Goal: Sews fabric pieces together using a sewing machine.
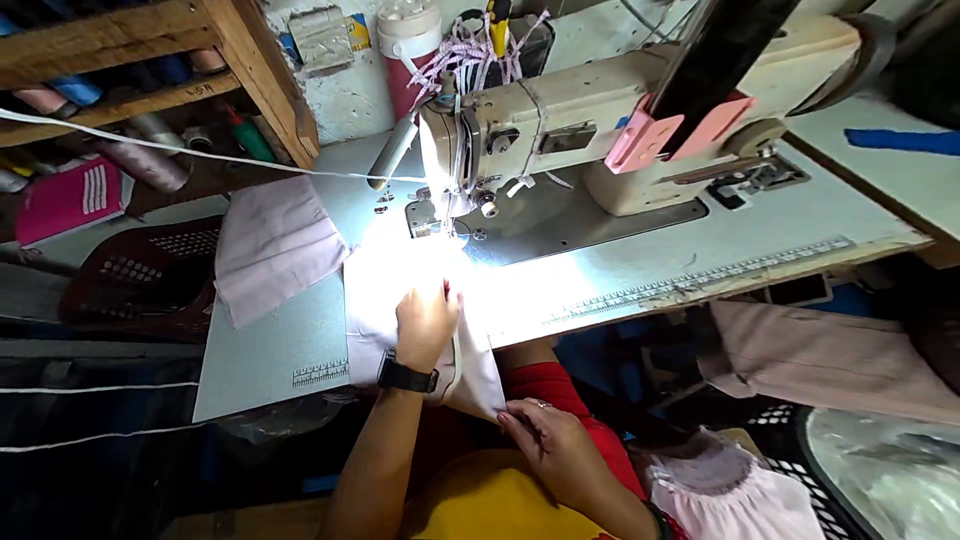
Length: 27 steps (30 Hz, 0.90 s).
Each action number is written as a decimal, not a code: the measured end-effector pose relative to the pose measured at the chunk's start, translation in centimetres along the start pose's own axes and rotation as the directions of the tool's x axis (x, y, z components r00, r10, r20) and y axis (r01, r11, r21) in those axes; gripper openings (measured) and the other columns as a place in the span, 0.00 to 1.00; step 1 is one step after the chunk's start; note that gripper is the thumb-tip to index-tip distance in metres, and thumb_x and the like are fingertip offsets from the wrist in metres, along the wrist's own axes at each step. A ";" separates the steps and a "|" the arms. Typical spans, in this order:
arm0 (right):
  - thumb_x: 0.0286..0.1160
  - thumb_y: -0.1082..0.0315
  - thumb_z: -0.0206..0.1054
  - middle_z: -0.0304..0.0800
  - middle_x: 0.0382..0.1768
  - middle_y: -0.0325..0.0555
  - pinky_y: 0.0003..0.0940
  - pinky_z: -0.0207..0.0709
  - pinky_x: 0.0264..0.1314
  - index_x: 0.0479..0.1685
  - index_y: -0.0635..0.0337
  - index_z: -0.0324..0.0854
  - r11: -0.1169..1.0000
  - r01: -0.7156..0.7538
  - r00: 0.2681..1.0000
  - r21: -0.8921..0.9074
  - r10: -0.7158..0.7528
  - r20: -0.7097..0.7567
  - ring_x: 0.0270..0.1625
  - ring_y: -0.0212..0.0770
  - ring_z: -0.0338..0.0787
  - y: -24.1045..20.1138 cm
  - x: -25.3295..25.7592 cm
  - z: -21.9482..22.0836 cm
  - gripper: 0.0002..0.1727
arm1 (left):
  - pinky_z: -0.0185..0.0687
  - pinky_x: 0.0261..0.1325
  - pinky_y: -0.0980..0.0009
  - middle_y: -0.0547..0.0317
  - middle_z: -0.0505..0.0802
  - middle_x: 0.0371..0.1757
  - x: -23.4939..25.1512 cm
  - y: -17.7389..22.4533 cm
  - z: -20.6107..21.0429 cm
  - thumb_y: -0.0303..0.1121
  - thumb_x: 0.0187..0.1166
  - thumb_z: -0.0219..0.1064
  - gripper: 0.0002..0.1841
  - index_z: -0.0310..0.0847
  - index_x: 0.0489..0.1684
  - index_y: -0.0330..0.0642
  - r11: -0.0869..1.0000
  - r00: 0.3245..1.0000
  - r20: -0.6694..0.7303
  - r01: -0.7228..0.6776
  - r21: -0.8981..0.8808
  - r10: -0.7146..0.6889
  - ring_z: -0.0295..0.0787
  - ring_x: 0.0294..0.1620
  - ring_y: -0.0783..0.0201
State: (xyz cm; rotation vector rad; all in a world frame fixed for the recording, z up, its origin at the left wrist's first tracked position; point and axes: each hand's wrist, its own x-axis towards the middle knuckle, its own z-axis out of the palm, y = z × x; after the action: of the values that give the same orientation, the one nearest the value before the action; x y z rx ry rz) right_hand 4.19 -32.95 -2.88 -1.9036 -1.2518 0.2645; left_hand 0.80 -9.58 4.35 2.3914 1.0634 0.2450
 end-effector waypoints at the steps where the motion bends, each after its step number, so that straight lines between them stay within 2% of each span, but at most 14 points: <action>1: 0.80 0.57 0.64 0.95 0.34 0.39 0.31 0.89 0.44 0.41 0.57 0.93 1.000 -0.004 1.000 0.027 0.005 -0.029 0.37 0.32 0.94 0.0 -0.3 -0.1 0.16 | 0.84 0.53 0.42 0.47 0.94 0.40 -0.6 -0.1 -0.2 0.38 0.84 0.65 0.13 0.90 0.47 0.38 0.999 1.000 0.016 0.000 -0.041 0.001 0.93 0.46 0.47; 2: 0.80 0.56 0.65 0.95 0.36 0.39 0.28 0.88 0.44 0.40 0.56 0.93 0.998 -0.007 0.998 0.058 0.010 -0.055 0.38 0.30 0.92 0.1 -0.5 -0.2 0.16 | 0.85 0.53 0.44 0.49 0.95 0.40 -1.8 -0.1 -0.1 0.38 0.84 0.65 0.13 0.91 0.48 0.38 0.996 0.999 0.034 -0.019 -0.091 0.022 0.93 0.45 0.50; 5: 0.80 0.58 0.67 0.93 0.42 0.40 0.20 0.85 0.48 0.42 0.57 0.94 0.990 -0.006 0.993 0.139 0.022 -0.113 0.42 0.25 0.90 0.1 -1.2 -0.8 0.14 | 0.86 0.43 0.57 0.56 0.93 0.35 -8.1 -0.3 1.5 0.39 0.84 0.64 0.13 0.91 0.46 0.41 0.957 0.979 0.000 -0.198 -0.210 0.203 0.89 0.35 0.60; 7: 0.79 0.61 0.67 0.94 0.43 0.39 0.16 0.83 0.52 0.45 0.58 0.94 0.983 -0.016 0.990 0.184 0.041 -0.131 0.45 0.23 0.90 -0.1 -1.5 -1.0 0.12 | 0.85 0.41 0.64 0.58 0.91 0.34 -12.9 -0.4 3.6 0.36 0.82 0.65 0.10 0.91 0.41 0.41 0.907 0.946 -0.083 -0.323 -0.269 0.313 0.87 0.35 0.64; 9: 0.78 0.63 0.68 0.94 0.43 0.37 0.16 0.84 0.52 0.48 0.58 0.93 0.974 -0.030 0.988 0.225 0.063 -0.141 0.45 0.22 0.90 -0.2 -1.8 -1.0 0.11 | 0.87 0.41 0.68 0.60 0.91 0.34 -16.0 -0.9 5.7 0.35 0.81 0.66 0.09 0.91 0.37 0.43 0.882 0.927 -0.160 -0.373 -0.288 0.340 0.89 0.36 0.67; 13: 0.78 0.63 0.69 0.95 0.42 0.37 0.15 0.83 0.51 0.46 0.58 0.94 0.974 -0.010 0.992 0.226 0.038 -0.117 0.45 0.21 0.90 -0.2 -1.9 -1.3 0.11 | 0.90 0.49 0.68 0.60 0.94 0.40 -17.9 -1.8 7.6 0.35 0.82 0.65 0.10 0.92 0.39 0.44 0.875 0.925 -0.174 -0.377 -0.303 0.339 0.92 0.45 0.67; 16: 0.78 0.63 0.67 0.94 0.42 0.39 0.17 0.83 0.53 0.48 0.57 0.94 0.989 0.053 0.997 0.135 -0.046 -0.058 0.46 0.24 0.90 0.1 -1.6 -2.0 0.12 | 0.90 0.51 0.67 0.59 0.95 0.41 -18.2 -1.5 7.8 0.35 0.81 0.65 0.10 0.92 0.38 0.44 0.867 0.920 -0.159 -0.391 -0.308 0.358 0.93 0.46 0.65; 19: 0.74 0.66 0.67 0.93 0.45 0.44 0.25 0.85 0.51 0.56 0.56 0.92 0.984 0.174 0.983 0.023 -0.175 0.062 0.45 0.33 0.90 0.2 -1.2 -3.0 0.15 | 0.89 0.48 0.66 0.58 0.94 0.39 -18.1 -1.4 7.6 0.34 0.80 0.64 0.10 0.92 0.38 0.43 0.866 0.922 -0.138 -0.386 -0.318 0.360 0.93 0.43 0.64; 21: 0.68 0.68 0.68 0.91 0.50 0.47 0.31 0.86 0.54 0.64 0.56 0.89 0.962 0.270 0.949 -0.029 -0.261 0.177 0.51 0.40 0.91 0.3 -0.8 -4.0 0.22 | 0.88 0.48 0.66 0.59 0.94 0.38 -18.0 -1.4 7.2 0.35 0.81 0.64 0.10 0.92 0.39 0.42 0.861 0.935 -0.093 -0.353 -0.367 0.343 0.91 0.42 0.66; 23: 0.65 0.72 0.69 0.91 0.53 0.49 0.35 0.88 0.52 0.65 0.55 0.89 0.914 0.394 0.899 -0.095 -0.362 0.245 0.55 0.45 0.91 0.5 0.0 -4.9 0.23 | 0.87 0.49 0.68 0.60 0.93 0.38 -17.7 -1.5 6.7 0.36 0.82 0.64 0.11 0.92 0.41 0.41 0.840 0.945 -0.033 -0.305 -0.448 0.325 0.90 0.42 0.69; 27: 0.79 0.73 0.62 0.92 0.58 0.46 0.35 0.87 0.46 0.58 0.52 0.91 0.776 0.609 0.783 -0.161 -0.557 0.279 0.54 0.48 0.90 1.8 1.8 -5.3 0.16 | 0.87 0.53 0.73 0.58 0.94 0.40 -17.3 -1.6 5.3 0.36 0.83 0.66 0.11 0.91 0.43 0.38 0.791 0.943 0.071 -0.229 -0.567 0.324 0.91 0.45 0.72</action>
State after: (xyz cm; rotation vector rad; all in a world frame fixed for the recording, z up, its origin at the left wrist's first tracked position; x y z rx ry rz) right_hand 9.25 -34.46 -0.30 -1.5944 -2.0428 -0.0228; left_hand -10.04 -23.34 -0.29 1.9765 0.4642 0.3904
